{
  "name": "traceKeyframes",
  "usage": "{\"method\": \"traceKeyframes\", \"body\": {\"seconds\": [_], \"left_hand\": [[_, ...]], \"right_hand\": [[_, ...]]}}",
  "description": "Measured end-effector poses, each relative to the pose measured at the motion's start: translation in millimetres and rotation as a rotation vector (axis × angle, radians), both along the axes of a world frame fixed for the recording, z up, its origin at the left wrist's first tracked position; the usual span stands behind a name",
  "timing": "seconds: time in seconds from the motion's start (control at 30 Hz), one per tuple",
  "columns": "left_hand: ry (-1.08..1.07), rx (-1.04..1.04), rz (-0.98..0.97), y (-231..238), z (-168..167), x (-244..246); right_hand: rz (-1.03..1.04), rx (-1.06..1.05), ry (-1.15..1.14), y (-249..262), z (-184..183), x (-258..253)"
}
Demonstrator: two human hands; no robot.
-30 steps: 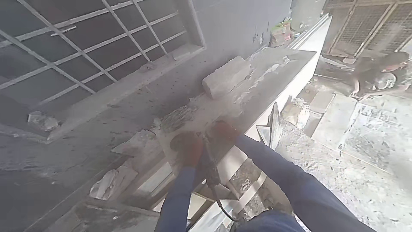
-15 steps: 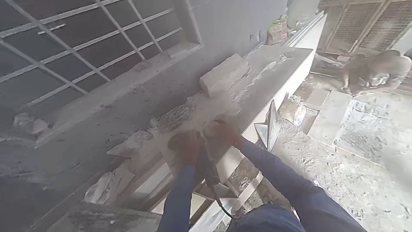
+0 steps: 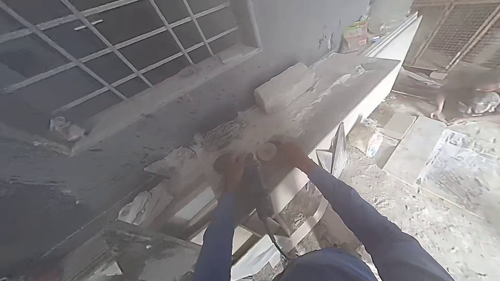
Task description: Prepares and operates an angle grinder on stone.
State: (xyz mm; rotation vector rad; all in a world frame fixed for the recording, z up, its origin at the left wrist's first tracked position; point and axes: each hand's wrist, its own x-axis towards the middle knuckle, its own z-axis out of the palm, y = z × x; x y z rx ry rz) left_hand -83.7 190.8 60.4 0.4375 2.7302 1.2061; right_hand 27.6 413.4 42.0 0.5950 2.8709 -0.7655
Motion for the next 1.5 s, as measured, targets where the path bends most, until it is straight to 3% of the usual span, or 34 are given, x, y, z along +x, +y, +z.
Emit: {"method": "traceKeyframes", "body": {"seconds": [0.17,0.33,0.47,0.57,0.7,0.87,1.17,1.3,1.4,1.5], "left_hand": [[0.040,0.041,0.032,-1,-9,-4],[-0.004,0.080,0.053,0,-20,-12],[-0.010,-0.065,-0.036,5,-9,-15],[-0.067,-0.030,0.004,6,-12,-20],[-0.082,-0.006,0.038,5,-12,-22],[0.000,0.101,-0.037,-5,-28,-14],[0.064,0.035,-0.098,-19,-15,-4],[0.388,-0.241,0.109,-57,-23,-14],[0.251,-0.434,0.063,-74,-36,-35],[0.247,-0.391,0.018,-70,-50,-55]], "right_hand": [[0.024,0.047,0.052,8,-20,-25],[0.019,0.043,-0.002,2,-15,-38],[0.017,0.021,-0.045,-5,-6,-38],[-0.005,-0.025,-0.058,-7,-6,-40],[-0.015,-0.095,0.162,6,-31,-49],[-0.078,-0.290,0.337,10,-10,-41],[-0.141,-0.295,0.336,-6,3,-47],[-0.215,-0.376,0.409,-5,0,-56],[-0.231,-0.386,0.338,-6,-6,-71],[-0.253,-0.408,0.280,-14,-3,-87]]}}
